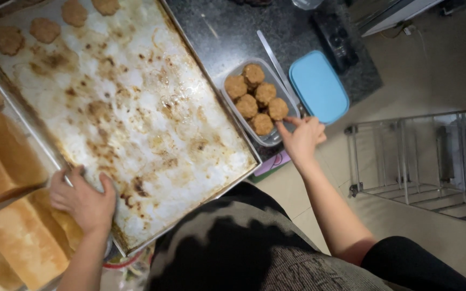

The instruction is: The person picks up baked items from a metal tray and places them into a small clear plastic container, then picks up items from another tray on a rack and places them onto the first tray, before finally putting a blue lid onto the plastic container.

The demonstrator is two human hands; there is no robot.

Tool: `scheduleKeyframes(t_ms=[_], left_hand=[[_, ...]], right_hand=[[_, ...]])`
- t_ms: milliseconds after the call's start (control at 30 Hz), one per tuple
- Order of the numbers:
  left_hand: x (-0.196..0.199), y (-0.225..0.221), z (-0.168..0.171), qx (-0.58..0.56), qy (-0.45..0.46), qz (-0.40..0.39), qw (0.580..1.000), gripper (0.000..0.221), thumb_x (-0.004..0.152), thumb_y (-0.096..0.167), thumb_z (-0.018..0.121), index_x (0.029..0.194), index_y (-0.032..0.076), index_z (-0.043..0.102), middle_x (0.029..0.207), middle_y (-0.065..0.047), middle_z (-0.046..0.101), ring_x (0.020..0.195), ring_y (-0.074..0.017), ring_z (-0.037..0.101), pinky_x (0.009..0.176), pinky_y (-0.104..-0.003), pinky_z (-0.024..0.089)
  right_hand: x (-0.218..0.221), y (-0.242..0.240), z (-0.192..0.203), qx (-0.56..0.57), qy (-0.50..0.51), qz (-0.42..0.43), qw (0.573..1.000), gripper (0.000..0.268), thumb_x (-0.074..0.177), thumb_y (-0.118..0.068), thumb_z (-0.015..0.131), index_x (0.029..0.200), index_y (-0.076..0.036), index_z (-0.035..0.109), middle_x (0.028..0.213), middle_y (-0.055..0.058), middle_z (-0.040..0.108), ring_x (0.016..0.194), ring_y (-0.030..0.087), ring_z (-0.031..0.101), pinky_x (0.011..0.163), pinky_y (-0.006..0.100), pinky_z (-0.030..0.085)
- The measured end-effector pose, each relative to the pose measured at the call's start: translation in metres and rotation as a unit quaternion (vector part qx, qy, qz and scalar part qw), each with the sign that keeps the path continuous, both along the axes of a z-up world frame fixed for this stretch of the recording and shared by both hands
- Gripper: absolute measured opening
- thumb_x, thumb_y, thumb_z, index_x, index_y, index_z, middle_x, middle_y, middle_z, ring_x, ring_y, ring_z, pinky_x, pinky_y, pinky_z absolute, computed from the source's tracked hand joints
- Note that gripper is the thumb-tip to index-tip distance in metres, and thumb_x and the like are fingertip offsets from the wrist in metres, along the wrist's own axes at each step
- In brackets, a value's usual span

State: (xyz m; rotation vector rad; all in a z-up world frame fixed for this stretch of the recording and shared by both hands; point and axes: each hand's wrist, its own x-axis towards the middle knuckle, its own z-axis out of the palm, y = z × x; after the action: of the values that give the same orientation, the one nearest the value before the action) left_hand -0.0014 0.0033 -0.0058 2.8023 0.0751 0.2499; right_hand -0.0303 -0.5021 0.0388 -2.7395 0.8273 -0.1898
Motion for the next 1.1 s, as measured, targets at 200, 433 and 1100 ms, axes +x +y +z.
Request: scheduleKeyframes(t_ms=[200, 433, 1100], left_hand=[[0.0, -0.002, 0.002, -0.002, 0.015, 0.009, 1.0, 0.042, 0.099, 0.029, 0.07, 0.127, -0.001, 0.061, 0.146, -0.025, 0.04, 0.141, -0.0419, 0.031, 0.123, -0.059, 0.023], [0.004, -0.006, 0.007, -0.023, -0.009, 0.052, 0.998, 0.045, 0.095, 0.03, 0.069, 0.129, 0.001, 0.061, 0.144, -0.027, 0.042, 0.145, -0.0453, 0.033, 0.121, -0.061, 0.023], [0.019, -0.01, 0.029, -0.011, 0.013, 0.089, 0.996, 0.057, 0.079, 0.035, 0.069, 0.125, 0.004, 0.061, 0.135, -0.019, 0.051, 0.128, -0.0389, 0.045, 0.111, -0.057, 0.03]], right_hand=[[0.008, -0.002, 0.038, 0.004, 0.104, 0.024, 0.994, 0.041, 0.081, -0.048, 0.08, 0.11, -0.018, 0.081, 0.114, 0.022, 0.053, 0.113, 0.04, 0.04, 0.097, 0.054, 0.022], [0.06, 0.028, 0.088, -0.104, 0.009, 0.134, 0.985, 0.043, 0.082, -0.046, 0.079, 0.113, -0.015, 0.079, 0.115, 0.018, 0.055, 0.113, 0.039, 0.043, 0.096, 0.054, 0.027], [0.451, 0.222, -0.085, -0.072, -0.003, 0.393, 0.917, 0.041, 0.091, -0.044, 0.068, 0.125, -0.021, 0.072, 0.134, 0.027, 0.049, 0.125, 0.048, 0.038, 0.101, 0.066, 0.026]])
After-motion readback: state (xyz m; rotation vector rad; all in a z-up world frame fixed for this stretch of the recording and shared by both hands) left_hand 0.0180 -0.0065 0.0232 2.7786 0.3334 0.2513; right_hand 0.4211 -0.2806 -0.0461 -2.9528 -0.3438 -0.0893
